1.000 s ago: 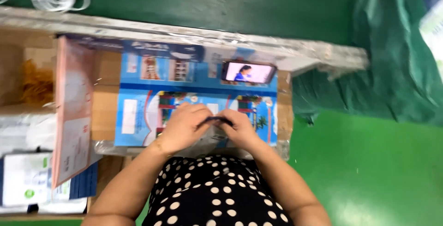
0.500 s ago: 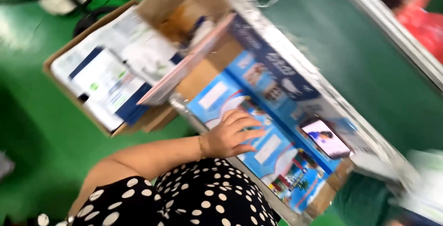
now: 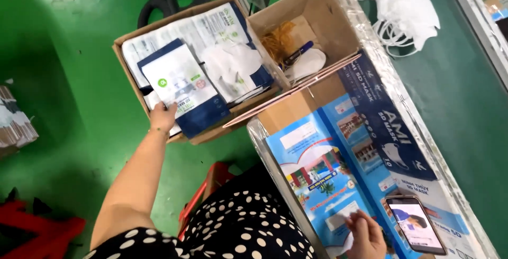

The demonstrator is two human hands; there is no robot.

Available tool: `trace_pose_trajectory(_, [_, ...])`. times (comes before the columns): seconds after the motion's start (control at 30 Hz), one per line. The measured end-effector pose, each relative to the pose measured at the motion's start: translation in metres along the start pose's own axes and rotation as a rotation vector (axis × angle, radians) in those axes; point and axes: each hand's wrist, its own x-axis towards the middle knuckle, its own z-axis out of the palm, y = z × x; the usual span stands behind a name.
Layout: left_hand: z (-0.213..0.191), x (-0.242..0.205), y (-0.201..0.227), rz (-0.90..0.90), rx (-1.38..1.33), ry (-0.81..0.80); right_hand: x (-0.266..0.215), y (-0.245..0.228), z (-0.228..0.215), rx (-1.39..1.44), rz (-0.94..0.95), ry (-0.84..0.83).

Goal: Packing face masks into plastic bags and arranging them into boxes for shipping.

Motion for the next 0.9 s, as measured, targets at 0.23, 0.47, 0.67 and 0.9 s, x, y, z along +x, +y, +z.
trace_pose_trajectory(0.23, [0.003,-0.018,0.015,-0.179,-0.308,0.124,0.009,0.002,0.0,-0.081,-0.049,-0.209])
trace_pose_trajectory(0.47, [0.019,-0.015,0.022,-0.247,-0.133,0.162,-0.014,0.015,-0.003,-0.117,0.008,-0.149])
trace_pose_trajectory(0.67, [0.017,-0.026,0.047,-0.334,-0.192,0.191,-0.012,0.003,-0.002,-0.101,0.141,-0.154])
trace_pose_trajectory(0.9, [0.038,0.002,0.036,-0.145,-1.062,0.028,-0.016,0.0,-0.001,-0.018,0.116,-0.223])
